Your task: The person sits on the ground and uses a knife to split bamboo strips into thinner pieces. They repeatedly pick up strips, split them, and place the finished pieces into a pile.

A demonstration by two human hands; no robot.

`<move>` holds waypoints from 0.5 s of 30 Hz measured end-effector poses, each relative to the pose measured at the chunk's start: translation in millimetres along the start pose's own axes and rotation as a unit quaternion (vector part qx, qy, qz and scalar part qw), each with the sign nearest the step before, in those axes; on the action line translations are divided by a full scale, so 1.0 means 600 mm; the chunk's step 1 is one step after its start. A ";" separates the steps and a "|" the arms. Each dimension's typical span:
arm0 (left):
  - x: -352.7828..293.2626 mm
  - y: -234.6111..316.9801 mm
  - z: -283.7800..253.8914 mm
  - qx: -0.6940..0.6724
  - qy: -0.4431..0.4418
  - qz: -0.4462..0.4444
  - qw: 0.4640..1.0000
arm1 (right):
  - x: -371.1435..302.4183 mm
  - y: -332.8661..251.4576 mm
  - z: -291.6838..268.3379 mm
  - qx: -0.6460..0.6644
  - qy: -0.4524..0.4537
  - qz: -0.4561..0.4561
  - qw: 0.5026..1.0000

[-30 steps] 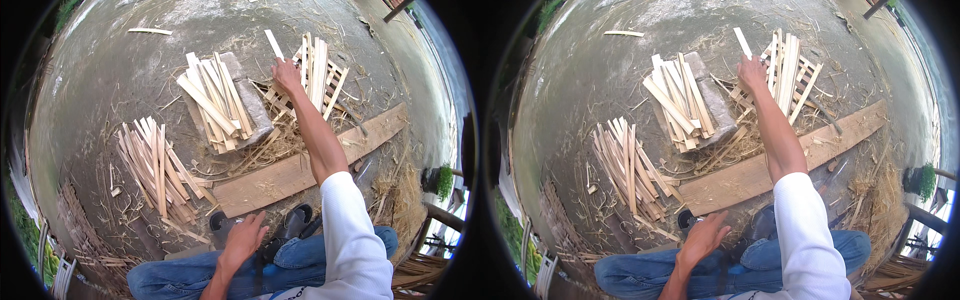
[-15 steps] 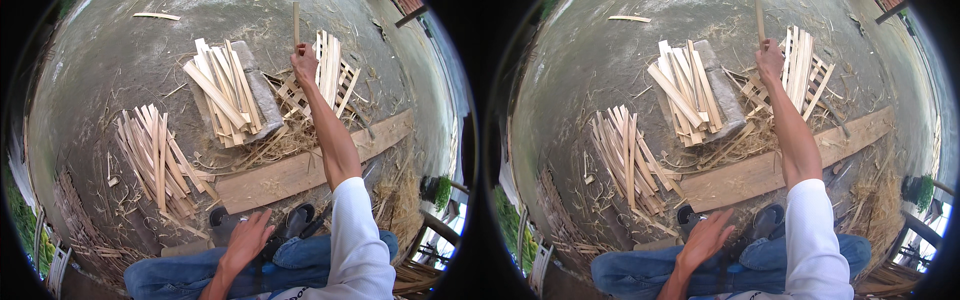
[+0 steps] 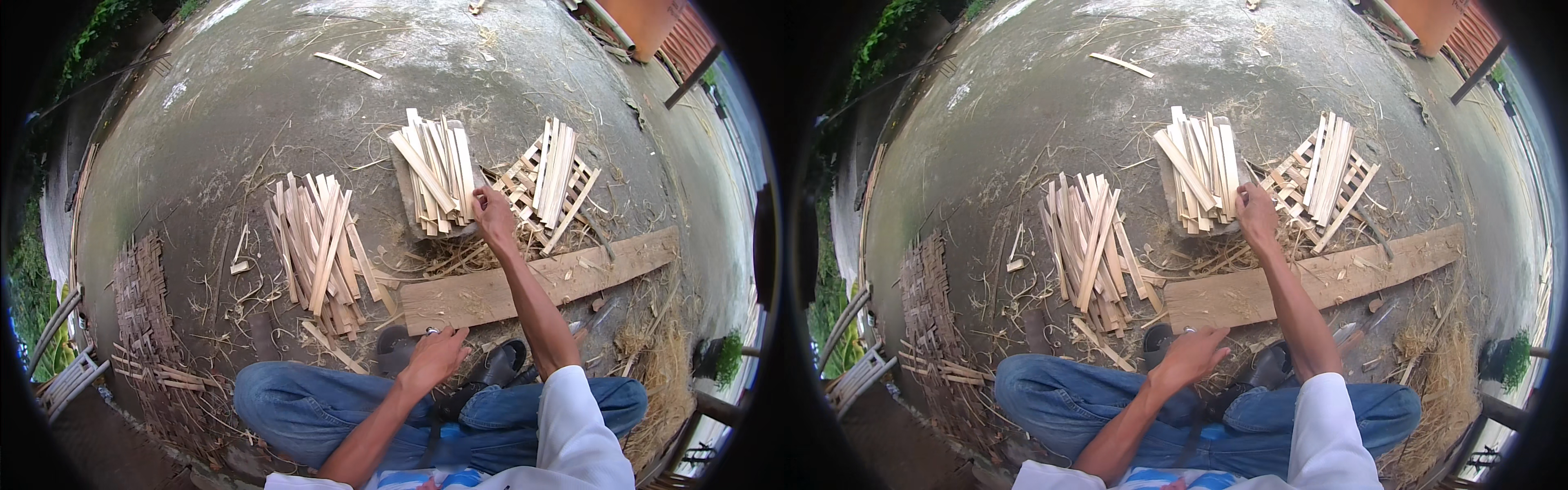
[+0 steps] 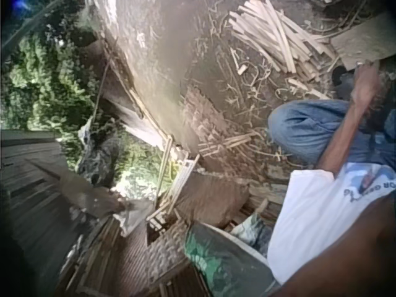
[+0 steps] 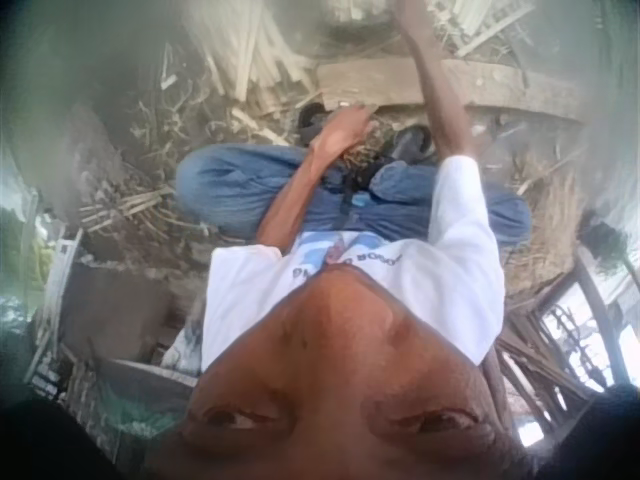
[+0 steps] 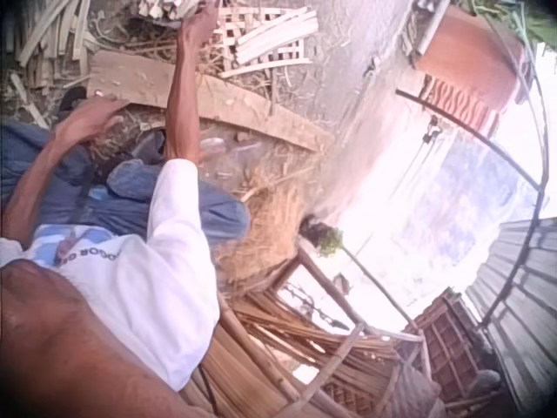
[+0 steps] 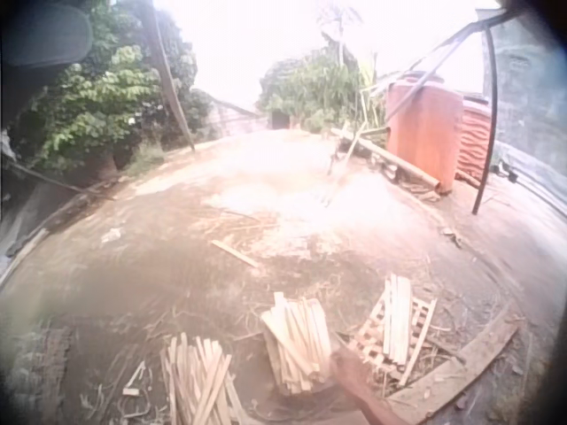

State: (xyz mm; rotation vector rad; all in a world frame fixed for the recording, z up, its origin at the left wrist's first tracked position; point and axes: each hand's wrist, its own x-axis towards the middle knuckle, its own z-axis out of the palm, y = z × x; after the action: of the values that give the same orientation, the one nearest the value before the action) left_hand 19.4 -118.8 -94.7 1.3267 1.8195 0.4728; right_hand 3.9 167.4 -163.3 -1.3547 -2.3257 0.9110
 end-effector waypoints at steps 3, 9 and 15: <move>0.001 -0.008 0.007 0.010 -0.010 0.017 1.000 | -0.006 0.022 0.013 0.050 0.050 -0.010 0.997; -0.005 -0.030 0.025 0.064 -0.004 -0.001 0.998 | -0.047 0.070 -0.045 0.067 0.041 -0.086 0.993; -0.006 -0.040 0.041 0.040 0.060 0.052 0.996 | -0.112 0.212 -0.218 0.108 0.075 0.060 0.989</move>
State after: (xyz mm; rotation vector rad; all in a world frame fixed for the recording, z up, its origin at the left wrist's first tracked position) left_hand 24.9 -134.9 -124.7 1.4799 1.8903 0.5501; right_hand 193.8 203.8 -143.7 -1.4292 -1.9883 1.0254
